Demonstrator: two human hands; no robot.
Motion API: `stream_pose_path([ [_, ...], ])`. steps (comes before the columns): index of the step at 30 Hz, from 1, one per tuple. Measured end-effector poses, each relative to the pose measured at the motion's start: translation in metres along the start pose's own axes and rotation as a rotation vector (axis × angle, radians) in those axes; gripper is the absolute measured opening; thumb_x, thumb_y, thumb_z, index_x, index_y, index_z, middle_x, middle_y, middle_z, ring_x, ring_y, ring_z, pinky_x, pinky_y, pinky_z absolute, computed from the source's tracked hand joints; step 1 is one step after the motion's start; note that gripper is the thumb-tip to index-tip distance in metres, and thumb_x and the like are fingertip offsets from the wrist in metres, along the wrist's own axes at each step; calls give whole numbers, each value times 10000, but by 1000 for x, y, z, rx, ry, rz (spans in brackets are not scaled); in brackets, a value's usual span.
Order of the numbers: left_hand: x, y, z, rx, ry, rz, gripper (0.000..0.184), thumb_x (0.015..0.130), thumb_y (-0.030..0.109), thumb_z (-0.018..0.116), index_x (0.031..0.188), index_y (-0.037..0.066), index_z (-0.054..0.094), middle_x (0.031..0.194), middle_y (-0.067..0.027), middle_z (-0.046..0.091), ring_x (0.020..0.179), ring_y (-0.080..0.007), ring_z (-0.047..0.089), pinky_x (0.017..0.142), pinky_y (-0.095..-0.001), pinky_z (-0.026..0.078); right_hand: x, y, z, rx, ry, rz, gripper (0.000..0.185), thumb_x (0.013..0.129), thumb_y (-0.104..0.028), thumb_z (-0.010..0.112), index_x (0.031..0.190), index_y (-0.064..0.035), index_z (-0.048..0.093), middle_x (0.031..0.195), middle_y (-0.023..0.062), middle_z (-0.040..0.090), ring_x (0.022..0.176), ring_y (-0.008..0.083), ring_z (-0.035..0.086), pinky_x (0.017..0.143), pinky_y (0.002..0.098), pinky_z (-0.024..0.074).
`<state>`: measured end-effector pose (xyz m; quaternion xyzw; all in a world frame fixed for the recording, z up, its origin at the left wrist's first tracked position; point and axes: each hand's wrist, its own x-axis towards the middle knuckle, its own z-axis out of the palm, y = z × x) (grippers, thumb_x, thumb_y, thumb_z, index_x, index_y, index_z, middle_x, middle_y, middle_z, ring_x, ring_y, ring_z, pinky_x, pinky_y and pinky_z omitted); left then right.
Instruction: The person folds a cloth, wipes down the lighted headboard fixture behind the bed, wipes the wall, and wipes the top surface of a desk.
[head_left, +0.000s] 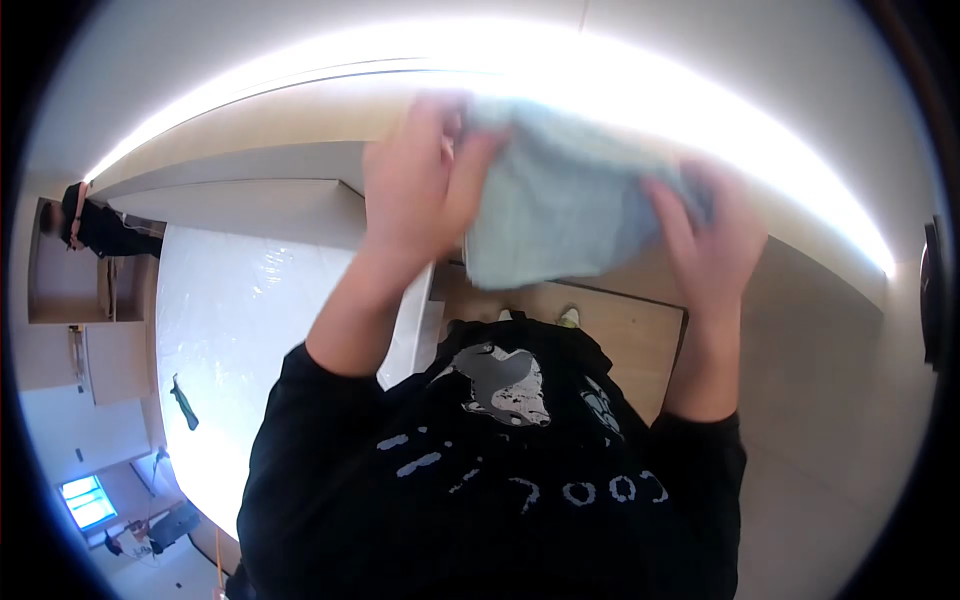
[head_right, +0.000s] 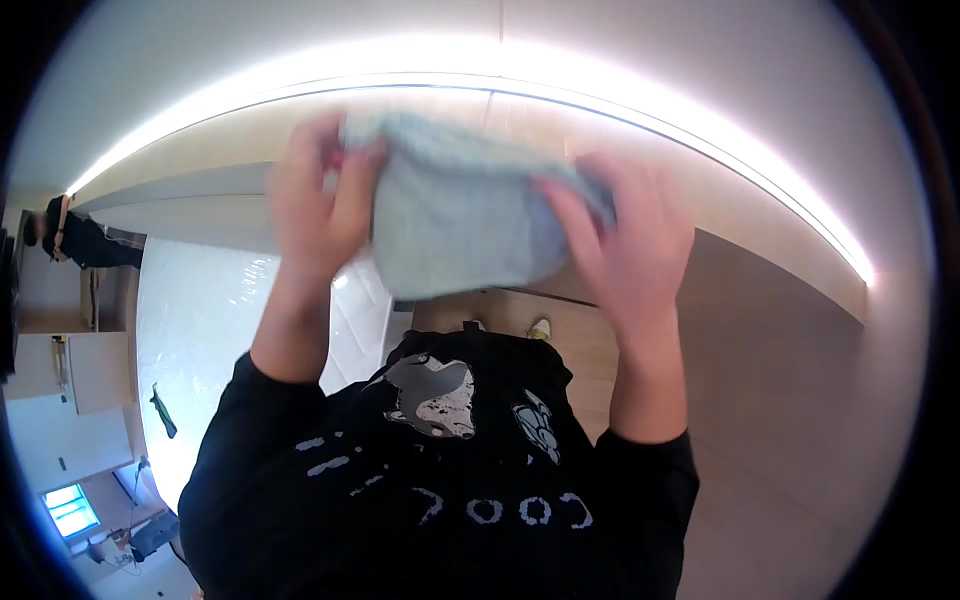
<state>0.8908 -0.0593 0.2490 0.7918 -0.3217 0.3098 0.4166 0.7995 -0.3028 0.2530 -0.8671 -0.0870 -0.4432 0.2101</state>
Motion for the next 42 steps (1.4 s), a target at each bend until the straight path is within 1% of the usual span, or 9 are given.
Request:
stream_pose_path([
  [5, 49, -50, 30, 700, -176, -65, 393, 884, 279, 723, 1156, 14, 622, 1053, -123, 672, 899, -318, 656, 764, -431, 532, 50, 43, 93, -435, -180, -94, 368, 865, -304, 741, 1123, -87, 595, 851, 63, 709, 724, 256, 674, 613, 395, 460],
  [9, 28, -1, 47, 403, -155, 77, 287, 869, 260, 701, 1090, 84, 648, 1058, -92, 650, 966, -306, 635, 785, -428, 495, 46, 47, 96, -265, -193, 288, 473, 852, -310, 736, 1224, -63, 581, 1049, 175, 680, 927, 313, 689, 798, 414, 536],
  [13, 12, 17, 84, 341, -327, 102, 372, 874, 392, 674, 1100, 97, 660, 1158, -92, 627, 1159, -285, 549, 939, -481, 421, 47, 50, 97, 90, -130, 641, 479, 857, -275, 715, 1233, -15, 572, 917, 149, 617, 845, 257, 614, 762, 389, 516],
  [16, 10, 12, 91, 362, -366, 50, 474, 910, 490, 586, 1177, 104, 651, 1276, -120, 583, 1255, -323, 483, 1019, -538, 366, 45, 63, 92, 176, -96, 557, 280, 958, -221, 644, 1136, -13, 590, 819, 94, 591, 601, 123, 535, 527, 294, 444],
  [19, 11, 8, 86, 340, -369, 29, 510, 932, 500, 530, 1249, 113, 630, 1331, -135, 552, 1284, -342, 456, 1069, -553, 328, 47, 62, 90, 305, -161, 733, 297, 969, -262, 623, 1116, -6, 594, 879, 93, 607, 727, 153, 575, 645, 327, 487],
  [22, 1, -10, 86, 356, -382, 30, 493, 940, 461, 513, 1287, 126, 617, 1355, -142, 539, 1294, -346, 447, 1090, -553, 314, 23, 90, 94, -40, -296, 326, 288, 934, -227, 639, 1120, -12, 597, 894, 115, 610, 797, 191, 591, 727, 350, 497],
  [23, 2, -22, 76, 357, -377, 32, 483, 941, 445, 512, 1294, 131, 615, 1362, -144, 537, 1297, -345, 446, 1092, -553, 312, 26, 85, 97, -400, -222, -253, 272, 931, -221, 626, 1115, -22, 603, 865, 117, 604, 760, 194, 589, 714, 358, 497],
  [28, 16, -90, 1, 543, -482, -126, 487, 947, 423, 463, 1348, 171, 576, 1447, -123, 507, 1369, -354, 438, 1106, -550, 334, 32, 72, 97, 74, -227, 586, 257, 947, -253, 612, 1079, -35, 636, 788, 73, 589, 692, 168, 566, 655, 337, 483],
  [42, 37, -302, -200, 876, -360, -939, 680, 982, 590, 339, 1527, 185, 384, 1648, -101, 229, 1506, -361, 228, 1166, -668, 167, 28, 58, 99, -59, -508, 114, 414, 934, -326, 584, 1133, 36, 588, 1106, 206, 591, 1095, 373, 523, 968, 471, 436],
])
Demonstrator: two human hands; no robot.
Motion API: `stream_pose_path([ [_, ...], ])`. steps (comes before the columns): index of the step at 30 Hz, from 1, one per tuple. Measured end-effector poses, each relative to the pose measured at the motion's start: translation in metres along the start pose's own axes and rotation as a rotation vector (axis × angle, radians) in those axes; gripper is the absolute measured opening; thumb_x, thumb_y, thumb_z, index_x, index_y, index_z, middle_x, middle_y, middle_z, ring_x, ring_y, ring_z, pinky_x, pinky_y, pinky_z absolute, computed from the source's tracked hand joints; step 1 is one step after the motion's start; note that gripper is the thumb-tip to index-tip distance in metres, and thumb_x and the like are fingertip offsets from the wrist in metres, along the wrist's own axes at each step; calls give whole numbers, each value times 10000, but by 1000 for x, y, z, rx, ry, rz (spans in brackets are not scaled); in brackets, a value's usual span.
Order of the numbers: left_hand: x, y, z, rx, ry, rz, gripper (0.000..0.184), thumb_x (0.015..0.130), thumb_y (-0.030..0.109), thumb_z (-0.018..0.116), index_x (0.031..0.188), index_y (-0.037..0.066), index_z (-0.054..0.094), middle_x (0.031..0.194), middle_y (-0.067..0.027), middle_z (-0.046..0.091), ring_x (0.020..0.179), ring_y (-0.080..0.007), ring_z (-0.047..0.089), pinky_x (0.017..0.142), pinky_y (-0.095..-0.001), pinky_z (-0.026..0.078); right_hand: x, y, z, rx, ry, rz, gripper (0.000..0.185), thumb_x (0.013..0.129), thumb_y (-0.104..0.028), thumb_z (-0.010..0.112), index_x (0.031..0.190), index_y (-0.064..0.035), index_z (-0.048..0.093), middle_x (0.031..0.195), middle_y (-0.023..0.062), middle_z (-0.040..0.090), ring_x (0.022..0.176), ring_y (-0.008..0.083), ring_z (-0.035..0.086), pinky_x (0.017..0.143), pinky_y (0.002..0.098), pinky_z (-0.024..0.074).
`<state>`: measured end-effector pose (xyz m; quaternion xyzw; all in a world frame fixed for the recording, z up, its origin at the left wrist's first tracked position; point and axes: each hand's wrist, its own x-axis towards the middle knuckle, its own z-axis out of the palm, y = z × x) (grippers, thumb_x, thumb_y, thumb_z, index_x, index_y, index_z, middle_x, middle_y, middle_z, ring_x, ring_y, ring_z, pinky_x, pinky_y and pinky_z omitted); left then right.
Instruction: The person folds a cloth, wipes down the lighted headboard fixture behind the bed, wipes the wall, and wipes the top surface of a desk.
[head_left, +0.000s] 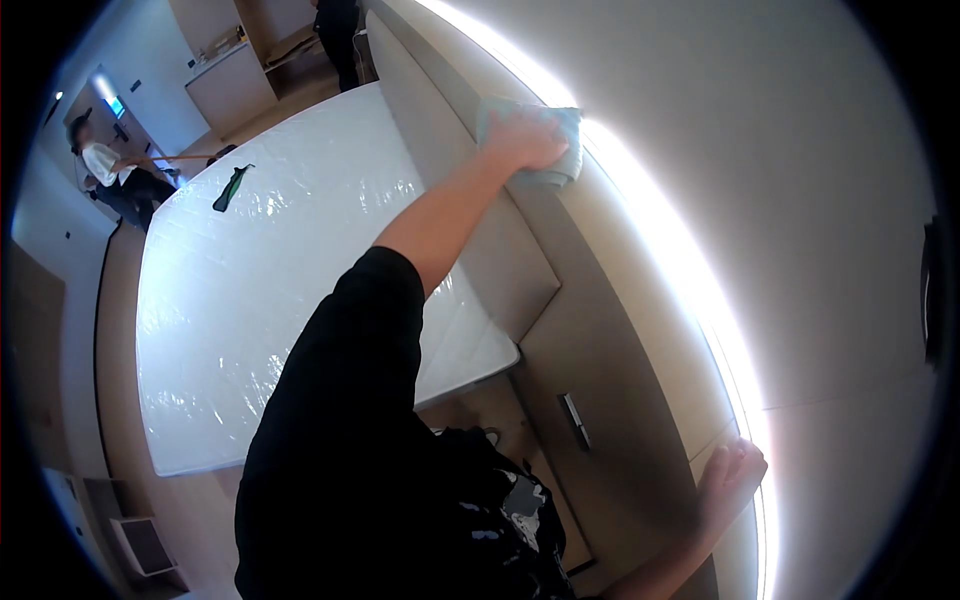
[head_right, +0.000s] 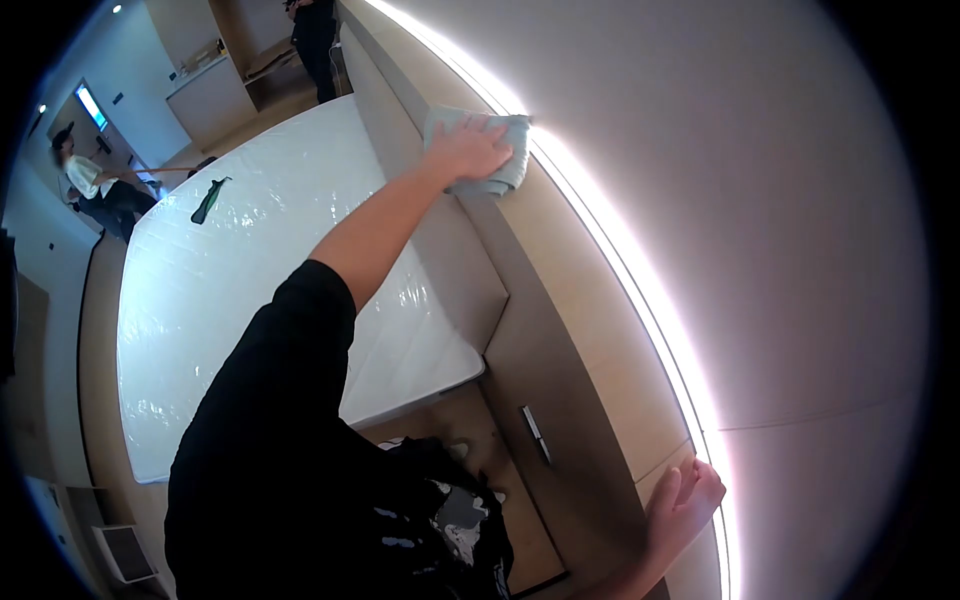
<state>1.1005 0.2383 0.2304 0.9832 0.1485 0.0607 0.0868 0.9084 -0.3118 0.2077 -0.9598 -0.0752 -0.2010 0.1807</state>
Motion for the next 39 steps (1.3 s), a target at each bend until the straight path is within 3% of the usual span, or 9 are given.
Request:
stream_pose_path([
  [7, 58, -40, -13, -66, -18, -203, 917, 884, 815, 299, 1593, 234, 262, 1661, -72, 201, 1529, -316, 162, 1184, -647, 133, 2, 3, -2, -63, -46, -74, 446, 940, -374, 588, 1143, 23, 582, 1122, 203, 576, 1098, 373, 500, 984, 486, 408],
  [9, 73, -47, -11, -56, -6, -243, 862, 903, 778, 317, 1582, 247, 298, 1660, -66, 207, 1530, -303, 163, 1185, -643, 133, 6, 5, 0, -107, -69, -115, 445, 938, -371, 595, 1151, 19, 582, 1111, 202, 574, 1091, 368, 498, 981, 496, 406],
  [10, 80, -51, -9, -46, 7, -260, 849, 907, 770, 321, 1579, 251, 307, 1659, -65, 210, 1530, -302, 165, 1185, -644, 132, 8, 0, 2, -140, -15, -194, 330, 967, -298, 488, 1103, -7, 562, 1028, 158, 530, 998, 337, 469, 905, 467, 392],
  [14, 101, -59, -7, -15, 32, -308, 802, 920, 736, 334, 1572, 270, 326, 1658, -65, 222, 1528, -302, 177, 1182, -647, 128, 18, -15, 1, -200, -82, -259, 261, 978, -260, 480, 1050, -38, 596, 958, 132, 517, 959, 321, 460, 867, 457, 392],
  [21, 118, -68, -7, -13, 55, -336, 799, 912, 729, 352, 1575, 284, 320, 1657, -62, 238, 1528, -316, 184, 1182, -645, 118, 21, -27, -2, -147, -85, -166, 339, 989, -329, 481, 1090, -21, 579, 1009, 152, 508, 993, 336, 467, 906, 467, 397],
  [30, 78, -35, -12, 4, 36, -323, 830, 893, 721, 385, 1583, 267, 297, 1655, -73, 242, 1524, -344, 188, 1175, -657, 142, 18, -16, 5, -123, -29, -188, 447, 1008, -428, 468, 1123, -10, 577, 1035, 167, 514, 1017, 350, 478, 899, 477, 416],
  [33, 49, -10, -3, 6, 34, -255, 819, 903, 704, 388, 1576, 244, 313, 1654, -89, 239, 1523, -358, 187, 1162, -677, 147, 19, -12, 3, -187, -63, -283, 411, 1011, -391, 453, 1110, -15, 587, 1017, 173, 524, 1001, 360, 490, 893, 493, 418],
  [36, 12, 18, -3, 15, 20, -198, 806, 918, 691, 375, 1573, 225, 322, 1650, -113, 241, 1517, -385, 191, 1149, -692, 153, 26, -14, -7, -195, -342, -273, 365, 1006, -323, 430, 1104, -12, 594, 1014, 179, 542, 969, 372, 497, 869, 508, 417],
  [39, -24, 52, -2, 17, 6, -145, 819, 918, 689, 375, 1568, 192, 327, 1636, -163, 251, 1511, -420, 184, 1148, -701, 138, 18, -28, -7, -95, -239, -442, 329, 923, -245, 517, 1133, -9, 608, 1150, 196, 583, 1104, 424, 530, 971, 551, 412],
])
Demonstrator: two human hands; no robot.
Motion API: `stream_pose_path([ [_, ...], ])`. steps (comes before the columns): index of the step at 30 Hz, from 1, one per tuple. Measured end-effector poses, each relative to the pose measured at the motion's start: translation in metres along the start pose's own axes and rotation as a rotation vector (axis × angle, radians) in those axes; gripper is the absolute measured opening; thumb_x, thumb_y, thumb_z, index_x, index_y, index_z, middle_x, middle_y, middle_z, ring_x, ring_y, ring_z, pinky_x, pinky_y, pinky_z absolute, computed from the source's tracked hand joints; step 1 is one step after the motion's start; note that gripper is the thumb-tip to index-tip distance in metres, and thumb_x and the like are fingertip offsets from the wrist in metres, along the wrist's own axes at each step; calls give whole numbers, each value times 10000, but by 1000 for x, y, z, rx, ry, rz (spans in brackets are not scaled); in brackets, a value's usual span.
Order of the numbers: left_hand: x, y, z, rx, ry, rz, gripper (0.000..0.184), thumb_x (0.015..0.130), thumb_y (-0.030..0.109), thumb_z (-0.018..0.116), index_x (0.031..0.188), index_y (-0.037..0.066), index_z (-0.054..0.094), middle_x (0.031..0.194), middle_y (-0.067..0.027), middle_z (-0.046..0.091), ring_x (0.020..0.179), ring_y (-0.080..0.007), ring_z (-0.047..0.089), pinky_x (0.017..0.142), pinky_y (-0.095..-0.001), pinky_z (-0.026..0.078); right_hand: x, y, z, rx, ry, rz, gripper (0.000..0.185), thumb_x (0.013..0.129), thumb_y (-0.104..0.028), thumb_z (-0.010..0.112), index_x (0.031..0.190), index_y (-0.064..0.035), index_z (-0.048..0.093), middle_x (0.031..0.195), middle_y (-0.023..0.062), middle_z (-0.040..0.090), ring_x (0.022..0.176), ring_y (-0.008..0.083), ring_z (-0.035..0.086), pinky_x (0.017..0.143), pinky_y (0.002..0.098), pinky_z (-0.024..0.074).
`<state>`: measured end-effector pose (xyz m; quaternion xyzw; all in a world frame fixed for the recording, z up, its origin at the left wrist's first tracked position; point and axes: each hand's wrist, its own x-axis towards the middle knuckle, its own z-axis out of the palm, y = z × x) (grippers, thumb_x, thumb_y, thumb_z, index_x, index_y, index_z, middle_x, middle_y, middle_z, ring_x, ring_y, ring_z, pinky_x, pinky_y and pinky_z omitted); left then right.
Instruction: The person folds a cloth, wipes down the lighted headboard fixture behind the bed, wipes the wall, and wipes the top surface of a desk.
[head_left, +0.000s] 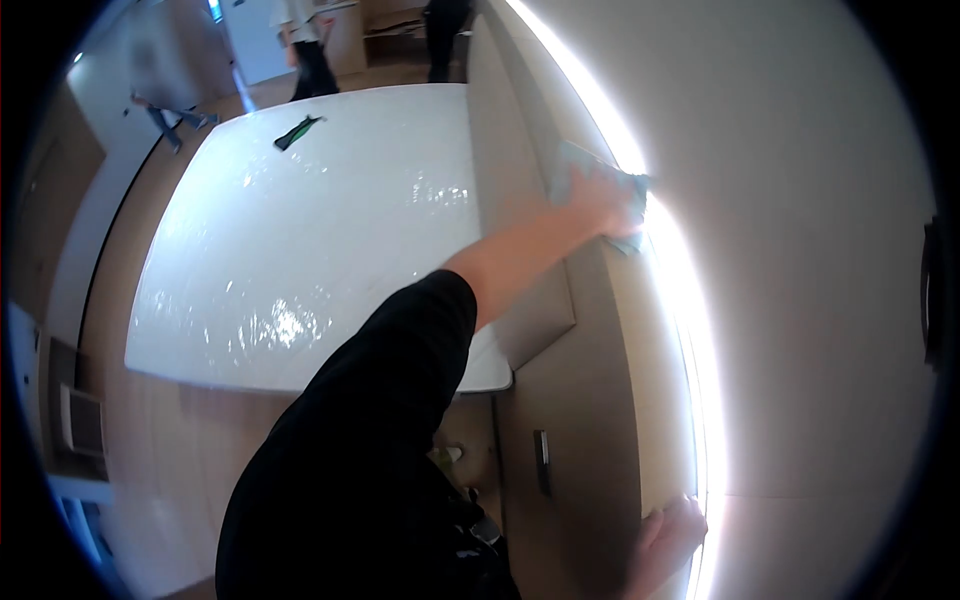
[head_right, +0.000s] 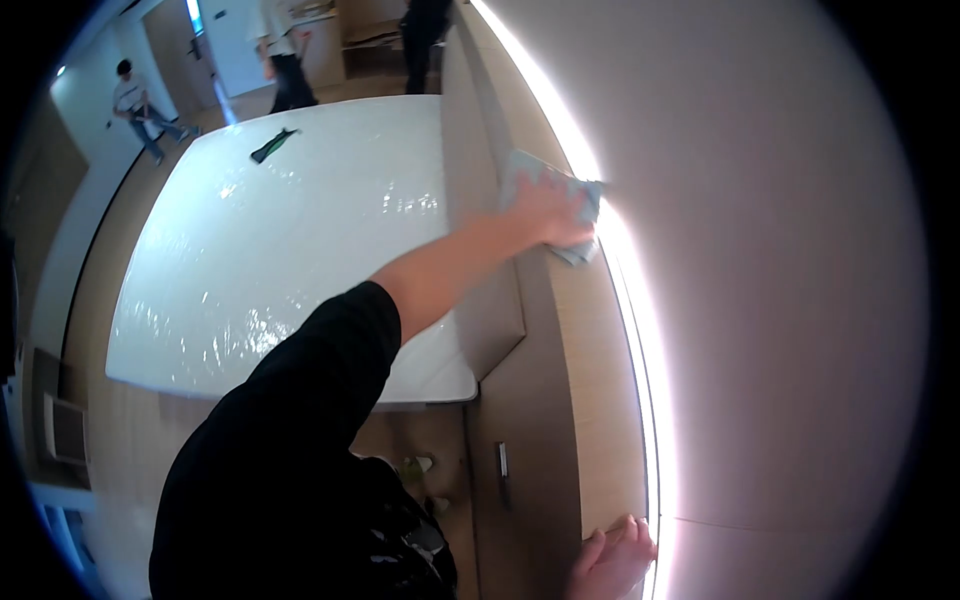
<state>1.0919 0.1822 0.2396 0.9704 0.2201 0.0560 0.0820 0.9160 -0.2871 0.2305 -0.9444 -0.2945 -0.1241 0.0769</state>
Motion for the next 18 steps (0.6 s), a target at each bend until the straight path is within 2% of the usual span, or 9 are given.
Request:
stream_pose_path([
  [1, -19, 11, -3, -5, -31, 44, 829, 917, 684, 384, 1566, 170, 329, 1632, -182, 250, 1508, -434, 182, 1146, -710, 130, -2, -9, -17, 112, -341, 276, 661, 960, -403, 618, 1483, -46, 430, 1508, 220, 444, 1393, 451, 389, 1166, 463, 332],
  [4, -60, 44, 9, -67, 42, 103, 840, 895, 654, 455, 1546, 131, 368, 1623, -205, 258, 1497, -441, 203, 1132, -730, 108, -4, -9, -13, 92, -176, -52, 674, 943, -370, 638, 1483, -30, 423, 1489, 246, 445, 1388, 454, 390, 1146, 501, 356],
  [7, -73, 49, 11, -129, 67, 88, 826, 883, 639, 479, 1524, 123, 409, 1612, -213, 277, 1498, -425, 207, 1135, -724, 96, 4, -34, -29, -47, -231, -147, 688, 936, -352, 644, 1489, -19, 407, 1500, 263, 418, 1392, 463, 377, 1143, 517, 357],
  [13, -54, 38, 5, -201, 92, 7, 773, 887, 585, 512, 1505, 126, 439, 1599, -201, 305, 1497, -391, 217, 1149, -706, 85, 18, -52, -32, -156, -316, -167, 751, 919, -363, 665, 1500, 7, 367, 1530, 287, 357, 1408, 476, 343, 1155, 530, 336],
  [18, -3, -2, -13, -254, 81, -61, 716, 897, 537, 535, 1481, 128, 466, 1595, -167, 316, 1505, -340, 207, 1167, -683, 91, 58, -60, -18, -93, -378, -211, 800, 868, -268, 721, 1505, 28, 338, 1545, 308, 312, 1422, 488, 305, 1178, 539, 293],
])
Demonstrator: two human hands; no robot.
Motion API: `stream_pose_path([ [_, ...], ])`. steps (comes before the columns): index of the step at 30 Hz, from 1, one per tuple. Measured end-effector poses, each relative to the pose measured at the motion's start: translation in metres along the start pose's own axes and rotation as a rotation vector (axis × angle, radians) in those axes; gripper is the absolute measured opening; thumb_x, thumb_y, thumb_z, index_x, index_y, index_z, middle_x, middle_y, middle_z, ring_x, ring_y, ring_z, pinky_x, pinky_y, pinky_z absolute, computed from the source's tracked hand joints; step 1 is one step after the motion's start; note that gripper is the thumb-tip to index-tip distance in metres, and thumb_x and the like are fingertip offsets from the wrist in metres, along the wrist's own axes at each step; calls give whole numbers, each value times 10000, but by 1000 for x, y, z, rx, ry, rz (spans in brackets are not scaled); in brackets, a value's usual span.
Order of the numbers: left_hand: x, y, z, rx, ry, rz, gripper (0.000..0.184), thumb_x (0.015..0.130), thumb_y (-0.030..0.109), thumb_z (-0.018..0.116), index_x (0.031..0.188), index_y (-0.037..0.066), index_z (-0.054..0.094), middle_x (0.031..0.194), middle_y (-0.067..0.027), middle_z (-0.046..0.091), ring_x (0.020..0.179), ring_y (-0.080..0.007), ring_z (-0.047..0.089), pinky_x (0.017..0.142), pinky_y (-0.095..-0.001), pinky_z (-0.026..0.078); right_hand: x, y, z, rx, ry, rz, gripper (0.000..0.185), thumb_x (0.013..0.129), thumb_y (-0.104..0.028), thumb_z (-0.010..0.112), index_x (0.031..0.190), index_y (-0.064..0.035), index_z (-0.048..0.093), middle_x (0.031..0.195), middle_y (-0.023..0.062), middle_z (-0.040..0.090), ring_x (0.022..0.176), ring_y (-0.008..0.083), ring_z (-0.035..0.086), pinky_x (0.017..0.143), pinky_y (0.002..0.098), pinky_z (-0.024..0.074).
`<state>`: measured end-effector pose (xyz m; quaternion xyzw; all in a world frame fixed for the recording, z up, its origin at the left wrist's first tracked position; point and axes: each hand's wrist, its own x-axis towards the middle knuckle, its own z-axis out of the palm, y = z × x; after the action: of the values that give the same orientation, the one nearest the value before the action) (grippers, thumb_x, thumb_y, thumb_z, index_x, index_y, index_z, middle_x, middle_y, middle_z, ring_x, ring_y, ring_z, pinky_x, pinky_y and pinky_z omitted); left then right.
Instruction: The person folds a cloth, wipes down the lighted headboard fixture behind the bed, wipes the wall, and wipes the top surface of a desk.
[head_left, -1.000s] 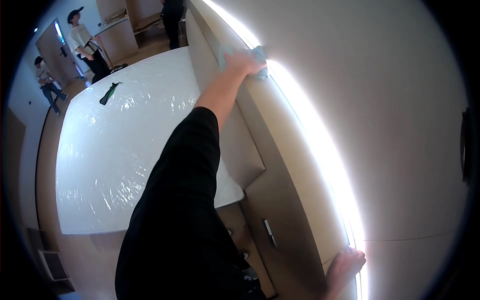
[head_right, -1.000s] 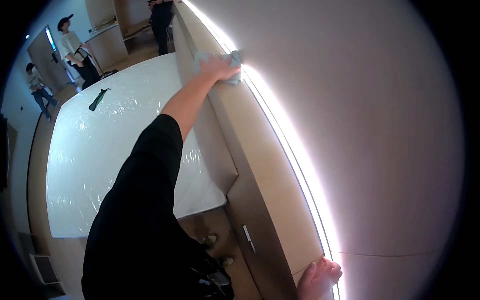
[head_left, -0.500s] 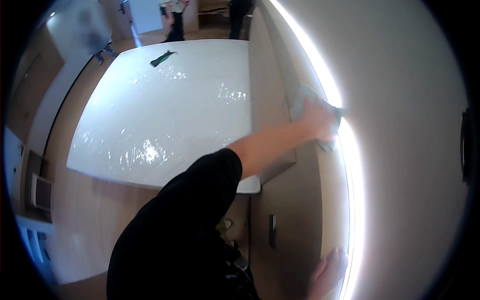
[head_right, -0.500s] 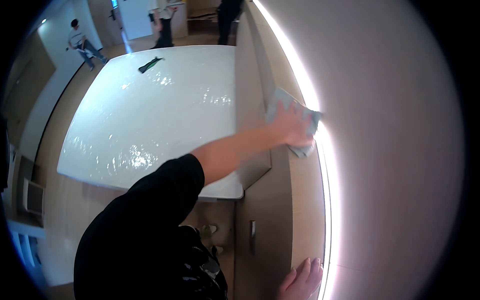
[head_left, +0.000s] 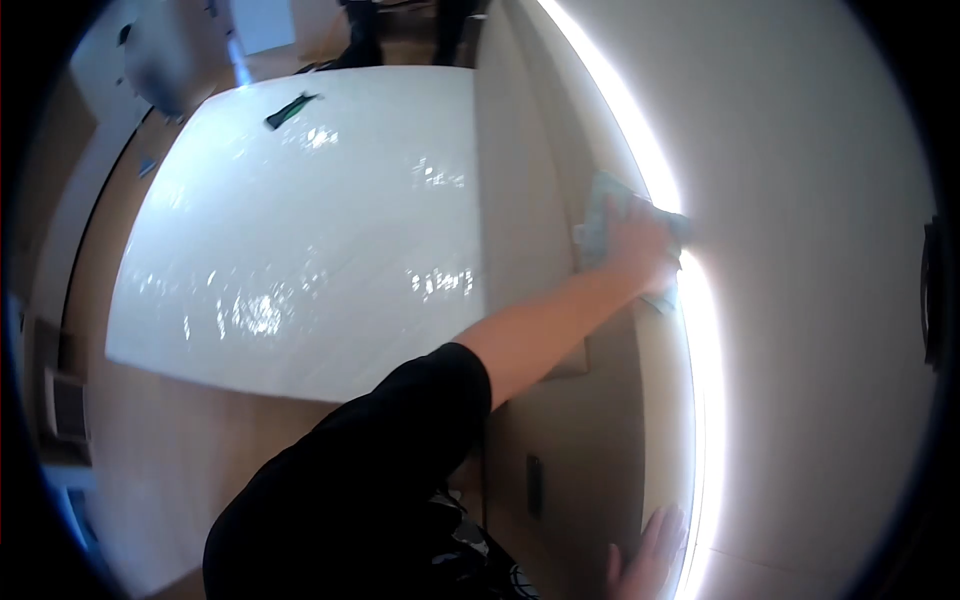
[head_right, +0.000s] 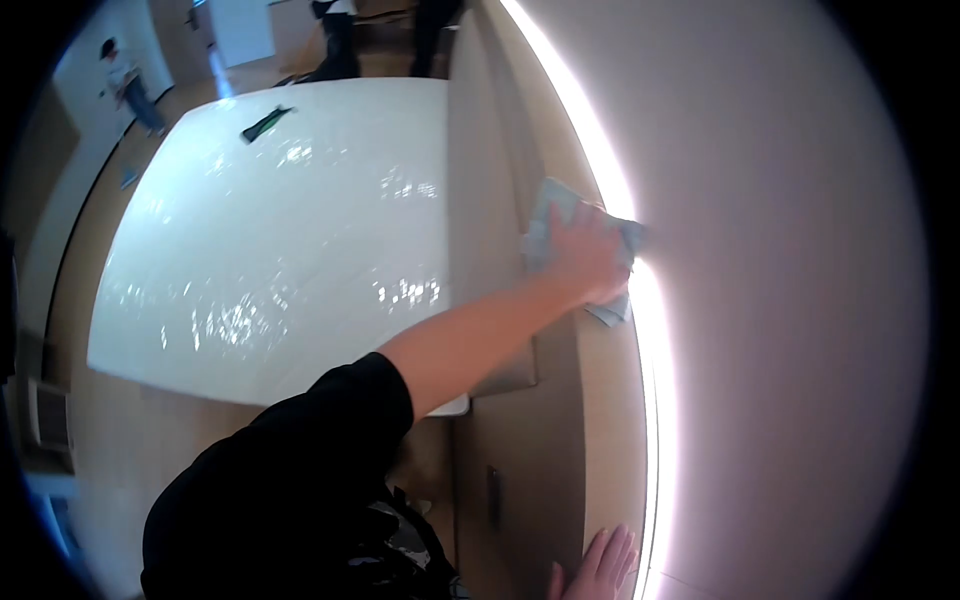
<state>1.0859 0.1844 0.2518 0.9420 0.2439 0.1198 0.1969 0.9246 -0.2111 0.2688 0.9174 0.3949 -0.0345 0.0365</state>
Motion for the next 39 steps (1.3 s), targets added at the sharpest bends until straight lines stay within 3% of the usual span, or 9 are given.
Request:
stream_pose_path([
  [4, 62, -29, 4, 35, 104, -28, 703, 913, 546, 492, 1477, 126, 467, 1587, -145, 327, 1499, -327, 215, 1163, -682, 105, 48, -7, -12, 37, -24, -98, 861, 822, -185, 749, 1517, 40, 294, 1563, 306, 277, 1435, 488, 280, 1197, 540, 255],
  [13, 164, -76, -12, 40, 74, -86, 744, 940, 544, 417, 1540, 105, 378, 1629, -136, 265, 1512, -341, 188, 1168, -676, 96, 170, -39, -31, -11, -98, -162, 894, 835, -172, 737, 1516, 92, 221, 1567, 301, 269, 1460, 474, 247, 1213, 552, 220],
  [21, 259, -127, -32, 107, 29, -114, 760, 947, 571, 405, 1551, 111, 361, 1627, -130, 274, 1516, -331, 185, 1166, -670, 108, 286, -65, -45, 53, -46, -242, 834, 841, -176, 733, 1475, 118, 276, 1560, 324, 270, 1451, 499, 252, 1206, 572, 226],
  [32, 505, -233, -89, 178, 21, -166, 774, 945, 629, 385, 1563, 165, 345, 1631, -114, 281, 1515, -315, 212, 1162, -647, 137, 491, -87, -110, 145, -193, -222, 879, 769, -203, 779, 1458, 105, 328, 1562, 309, 285, 1463, 506, 228, 1200, 592, 215],
  [38, 618, -305, -114, 190, 29, -208, 791, 924, 645, 377, 1568, 189, 340, 1631, -87, 291, 1511, -300, 231, 1176, -630, 146, 583, -107, -121, 204, -182, -306, 781, 776, -251, 773, 1392, 72, 418, 1523, 285, 369, 1430, 559, 256, 1143, 686, 243],
  [39, 630, -310, -119, 194, 25, -210, 790, 918, 649, 378, 1567, 201, 343, 1630, -86, 293, 1512, -300, 229, 1179, -629, 141, 589, -107, -121, 141, -146, -338, 671, 848, -309, 691, 1364, 46, 447, 1485, 281, 420, 1398, 566, 322, 1094, 721, 291],
])
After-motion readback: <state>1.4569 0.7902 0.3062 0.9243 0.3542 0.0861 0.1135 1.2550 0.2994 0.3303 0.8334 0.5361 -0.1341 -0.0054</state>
